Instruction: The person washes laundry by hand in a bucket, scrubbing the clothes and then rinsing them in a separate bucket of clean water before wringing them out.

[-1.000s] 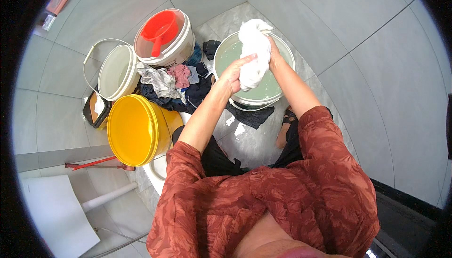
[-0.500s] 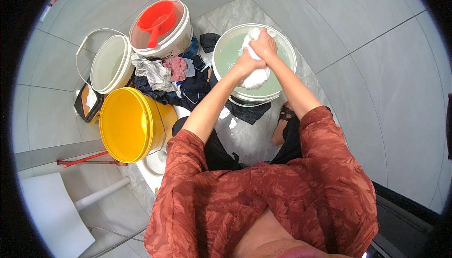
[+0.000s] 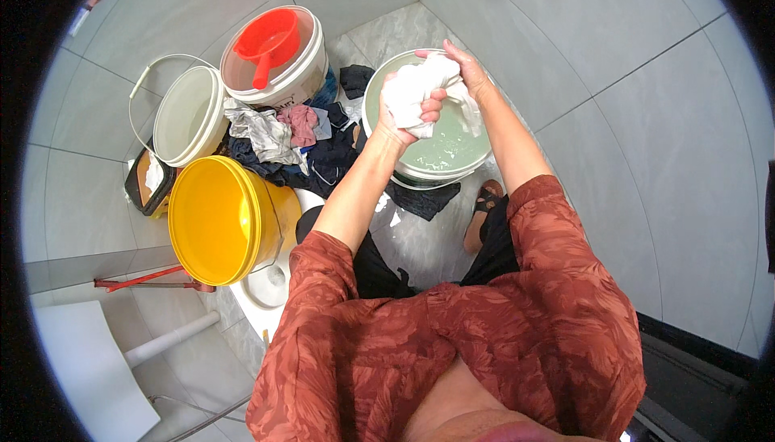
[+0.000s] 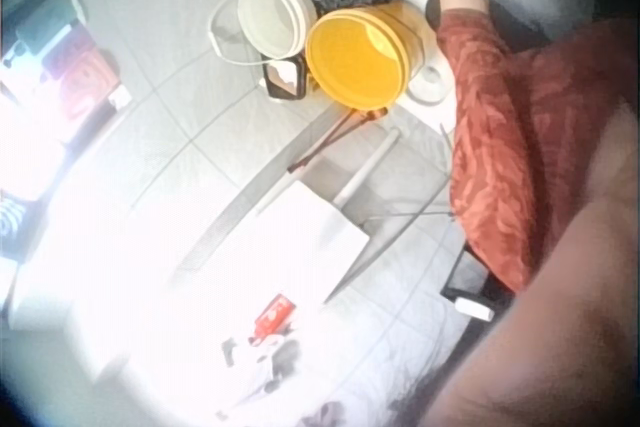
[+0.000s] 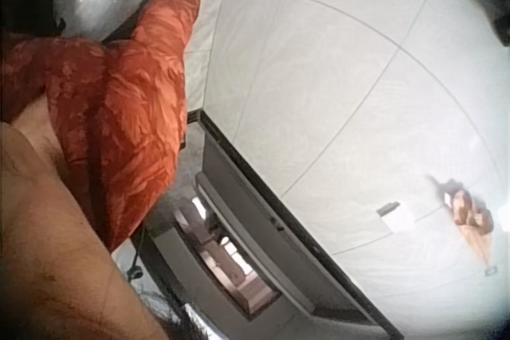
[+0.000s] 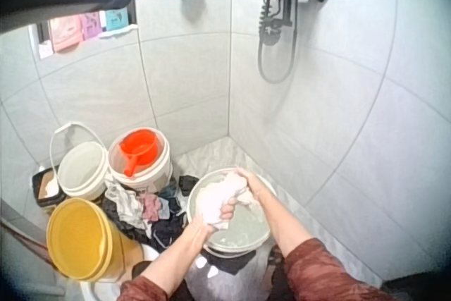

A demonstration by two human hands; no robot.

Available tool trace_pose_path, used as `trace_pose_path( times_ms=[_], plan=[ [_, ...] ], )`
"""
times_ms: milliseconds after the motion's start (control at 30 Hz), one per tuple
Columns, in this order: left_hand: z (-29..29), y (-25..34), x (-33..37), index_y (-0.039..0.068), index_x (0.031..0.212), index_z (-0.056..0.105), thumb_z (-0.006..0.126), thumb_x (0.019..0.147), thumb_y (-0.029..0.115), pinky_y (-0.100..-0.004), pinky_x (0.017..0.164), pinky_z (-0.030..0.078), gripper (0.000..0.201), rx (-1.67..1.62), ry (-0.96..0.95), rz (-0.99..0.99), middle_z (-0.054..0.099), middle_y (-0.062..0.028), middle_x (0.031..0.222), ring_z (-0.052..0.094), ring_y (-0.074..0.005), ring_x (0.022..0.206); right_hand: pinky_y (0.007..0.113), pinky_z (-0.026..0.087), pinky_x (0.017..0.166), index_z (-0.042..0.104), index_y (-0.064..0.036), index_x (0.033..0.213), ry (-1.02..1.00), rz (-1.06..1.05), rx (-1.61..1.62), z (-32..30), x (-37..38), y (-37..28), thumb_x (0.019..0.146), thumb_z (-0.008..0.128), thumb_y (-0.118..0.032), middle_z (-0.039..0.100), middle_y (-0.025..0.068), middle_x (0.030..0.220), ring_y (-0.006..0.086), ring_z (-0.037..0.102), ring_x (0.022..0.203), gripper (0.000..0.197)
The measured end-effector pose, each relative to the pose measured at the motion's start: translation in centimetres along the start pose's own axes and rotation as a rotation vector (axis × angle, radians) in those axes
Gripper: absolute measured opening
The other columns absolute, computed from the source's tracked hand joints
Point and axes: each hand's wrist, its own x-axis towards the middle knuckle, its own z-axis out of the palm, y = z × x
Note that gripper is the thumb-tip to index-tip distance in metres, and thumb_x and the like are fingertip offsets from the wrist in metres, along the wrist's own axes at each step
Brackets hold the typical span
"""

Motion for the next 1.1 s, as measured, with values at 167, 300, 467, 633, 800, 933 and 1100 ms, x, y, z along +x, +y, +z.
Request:
trace_pose_path(
  times_ms=[167,300,467,633,800,933,1100],
  plan=[
    [-0.7,0.2,0.6,-0.003,0.096,0.039,0.055,0.075,0.039,-0.0235,0.041,0.033,0.049,-0.26,-0.073,0.06,0.038,-0.0075,0.073,0.038,-0.0117,0.048,0.036,0.042,0.088,0.048,0.0024,0.116,-0.019,0.043,0.182,-1.4,0.0,1.1,0.082,0.045,-0.055,0.057,0.0149,0.108,0.026,0.055,0.099,0.066],
    [-1.3,1.3,1.3,-0.001,0.084,0.037,0.055,0.077,0.04,-0.0239,0.04,0.033,0.045,-0.34,-0.187,0.101,0.037,-0.0055,0.072,0.038,-0.0117,0.047,0.04,0.036,0.093,0.042,0.0,0.122,-0.253,-0.122,0.311,-1.3,0.1,3.4,0.076,0.033,-0.07,0.052,0.0169,0.116,0.0294,0.05,0.106,0.084],
    [-1.4,2.1,1.1,-0.001,0.093,0.047,0.056,0.079,0.043,-0.023,0.042,0.038,0.047,0.0,-0.012,0.119,0.047,-0.006,0.069,0.047,-0.0118,0.05,0.044,0.033,0.096,0.039,-0.0041,0.126,-0.179,-0.137,0.509,0.2,-0.7,3.3,0.069,0.022,-0.08,0.048,0.0155,0.121,0.0322,0.046,0.109,0.097],
    [-3.0,1.5,2.6,0.002,0.102,0.053,0.065,0.076,0.03,-0.0206,0.051,0.045,0.04,0.475,0.317,0.067,0.06,-0.0085,0.082,0.059,-0.0152,0.065,0.043,0.042,0.087,0.044,-0.0029,0.118,0.023,-0.183,0.31,-0.8,1.0,1.7,0.077,0.032,-0.07,0.052,0.0138,0.115,0.0296,0.051,0.104,0.08],
    [-0.6,-0.4,2.7,-0.002,0.099,0.054,0.064,0.071,0.017,-0.0336,0.066,0.047,0.035,1.339,0.407,0.12,0.062,-0.0106,0.089,0.061,-0.0195,0.075,0.031,0.05,0.064,0.057,-0.0013,0.091,0.13,-0.063,0.263,-2.3,2.3,1.4,0.074,0.066,-0.019,0.062,0.0111,0.083,0.0214,0.061,0.074,0.026],
    [-0.9,-1.1,2.4,-0.003,0.096,0.055,0.061,0.065,0.025,-0.0404,0.074,0.046,0.043,1.953,0.682,0.011,0.059,-0.0242,0.092,0.059,-0.0341,0.086,0.029,0.047,0.056,0.058,-0.0017,0.072,0.402,-0.176,-0.368,-0.1,1.9,1.5,0.071,0.064,-0.015,0.06,0.0067,0.074,0.0177,0.058,0.061,0.014],
    [-2.2,-2.6,2.6,-0.002,0.092,0.058,0.058,0.067,0.023,-0.0419,0.074,0.047,0.035,2.101,0.777,0.148,0.061,-0.0206,0.089,0.06,-0.0351,0.081,0.027,0.047,0.058,0.058,-0.0011,0.079,0.726,-0.223,-1.158,1.8,1.7,1.3,0.069,0.067,-0.019,0.059,0.0051,0.072,0.0136,0.058,0.065,0.023]
  ],
)
